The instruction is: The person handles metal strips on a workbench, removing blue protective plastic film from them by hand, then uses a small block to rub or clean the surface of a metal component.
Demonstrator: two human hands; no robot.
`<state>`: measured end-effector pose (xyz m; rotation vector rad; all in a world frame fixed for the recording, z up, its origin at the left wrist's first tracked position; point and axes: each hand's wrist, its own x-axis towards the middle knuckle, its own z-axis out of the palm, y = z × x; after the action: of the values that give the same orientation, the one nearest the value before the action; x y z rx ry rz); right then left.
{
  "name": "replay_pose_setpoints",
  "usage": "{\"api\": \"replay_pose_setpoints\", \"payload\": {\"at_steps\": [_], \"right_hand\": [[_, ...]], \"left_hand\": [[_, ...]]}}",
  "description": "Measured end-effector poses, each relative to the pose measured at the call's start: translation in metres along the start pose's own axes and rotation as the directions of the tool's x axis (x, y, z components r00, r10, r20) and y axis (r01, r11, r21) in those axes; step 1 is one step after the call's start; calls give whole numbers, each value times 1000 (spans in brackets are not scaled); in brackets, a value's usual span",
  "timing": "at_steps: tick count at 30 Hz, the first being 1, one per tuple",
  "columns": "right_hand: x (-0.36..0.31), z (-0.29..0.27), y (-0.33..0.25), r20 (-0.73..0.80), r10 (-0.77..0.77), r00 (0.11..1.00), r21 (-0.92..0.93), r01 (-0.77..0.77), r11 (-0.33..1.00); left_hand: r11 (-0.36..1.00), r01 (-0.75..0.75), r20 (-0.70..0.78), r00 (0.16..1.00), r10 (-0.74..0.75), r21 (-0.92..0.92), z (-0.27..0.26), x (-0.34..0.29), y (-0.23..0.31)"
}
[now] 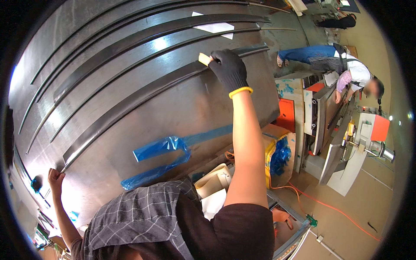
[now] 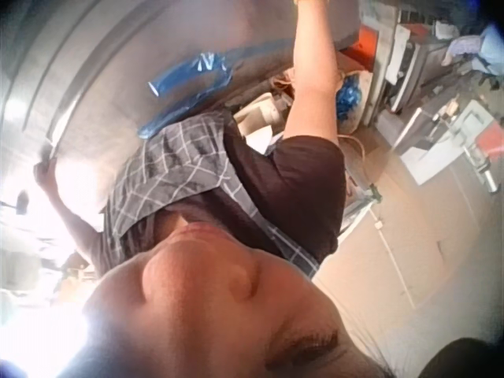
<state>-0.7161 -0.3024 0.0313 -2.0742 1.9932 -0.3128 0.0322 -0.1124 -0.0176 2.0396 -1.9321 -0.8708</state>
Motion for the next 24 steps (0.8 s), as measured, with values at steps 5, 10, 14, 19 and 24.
{"api": "replay_pose_setpoints", "payload": {"at_steps": [5,10,14,19,24], "right_hand": [[40,7,0,207,-48,977,-31,55,998],[55,15,-4,242,-52,969,-217,107,970],[56,19,14,159,-32,987,-165,58,985],[54,8,-12,353,-86,931,-178,157,971],[57,10,-7,173,-25,985,-228,65,971]], "left_hand": [[999,33,44,999,-31,-29,-1,0,5],[994,104,96,990,-102,-20,-5,-2,-4],[995,96,106,990,-96,6,-6,-4,-4],[996,87,103,991,-90,33,-8,-7,-8],[987,160,81,984,-157,-29,-6,-13,-8]]}}
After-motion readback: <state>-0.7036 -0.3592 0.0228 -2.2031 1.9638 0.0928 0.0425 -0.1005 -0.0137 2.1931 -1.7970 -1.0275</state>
